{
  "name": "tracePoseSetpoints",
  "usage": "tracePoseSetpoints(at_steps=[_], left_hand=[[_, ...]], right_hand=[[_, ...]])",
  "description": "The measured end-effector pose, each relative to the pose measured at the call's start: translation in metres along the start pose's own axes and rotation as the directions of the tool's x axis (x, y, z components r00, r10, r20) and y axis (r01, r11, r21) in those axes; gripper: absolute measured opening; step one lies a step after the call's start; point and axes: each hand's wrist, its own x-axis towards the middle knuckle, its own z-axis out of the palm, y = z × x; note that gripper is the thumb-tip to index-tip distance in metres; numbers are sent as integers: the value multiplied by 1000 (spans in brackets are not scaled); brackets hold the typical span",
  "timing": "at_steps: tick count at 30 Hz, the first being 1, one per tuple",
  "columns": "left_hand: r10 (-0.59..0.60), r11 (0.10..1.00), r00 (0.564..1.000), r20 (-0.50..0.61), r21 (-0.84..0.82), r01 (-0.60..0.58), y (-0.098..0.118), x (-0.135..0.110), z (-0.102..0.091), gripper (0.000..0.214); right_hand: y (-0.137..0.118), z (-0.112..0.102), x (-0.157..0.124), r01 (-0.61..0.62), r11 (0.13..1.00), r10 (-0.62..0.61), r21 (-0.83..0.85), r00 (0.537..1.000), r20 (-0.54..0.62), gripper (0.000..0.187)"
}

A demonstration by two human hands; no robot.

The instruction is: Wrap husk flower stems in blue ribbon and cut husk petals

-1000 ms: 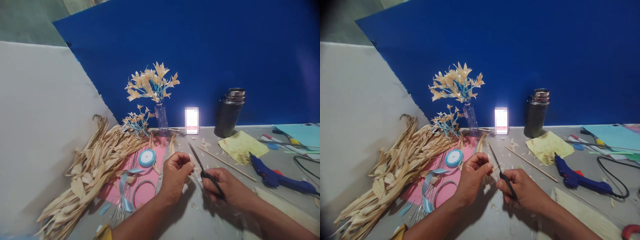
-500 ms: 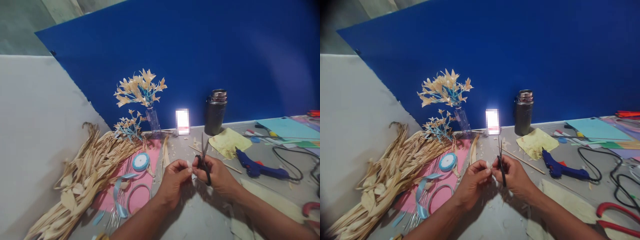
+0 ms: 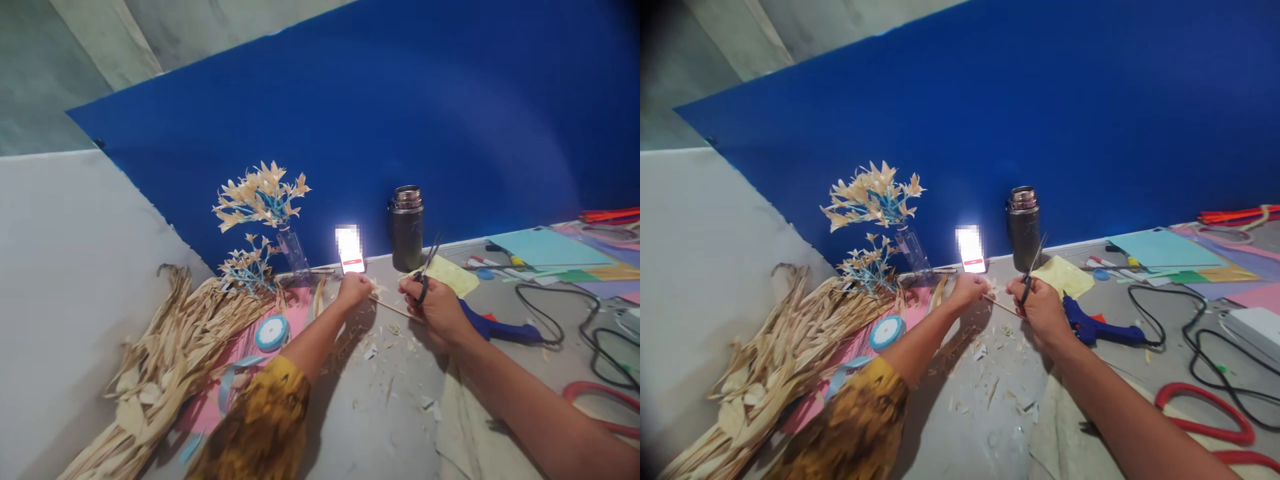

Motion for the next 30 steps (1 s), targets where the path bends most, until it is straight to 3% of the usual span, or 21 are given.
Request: tracePoseSetpoints(at_steps=[3, 6, 12, 15, 17, 24, 27, 30], left_hand=[[14, 1000, 1000, -16, 27, -13, 0, 15, 6, 23], [60, 998, 997, -55, 13, -60, 1, 4, -5, 22], [47, 997, 999, -8, -59, -47, -8, -71, -43, 19], [16, 978, 999, 51, -208, -5, -18, -108, -59, 19], [-2, 975, 999, 55, -222, 14, -26, -124, -65, 18], [16, 996, 1000, 8, -84, -16, -35, -139, -74, 13], [2, 989, 1000, -22, -147, -5, -30, -146, -86, 13], [-44, 971, 998, 34, -234, 51, -29, -154, -95, 14]], right_hand=[[-3, -1, 2, 20, 998, -19, 57, 1000, -18, 33], [-6, -1, 1, 31, 998, -30, 61, 999, -15, 34], [1, -3, 1, 42, 999, -42, -29, 999, -5, 33], [3, -2, 1, 39, 995, -39, -87, 999, 1, 33], [4, -2, 0, 52, 987, -49, -153, 999, 21, 31], [9, -4, -1, 125, 940, -113, -318, 992, 58, 26], [10, -5, -1, 119, 926, -117, -358, 993, 26, 29], [10, -5, -1, 131, 922, -127, -364, 991, 36, 30]])
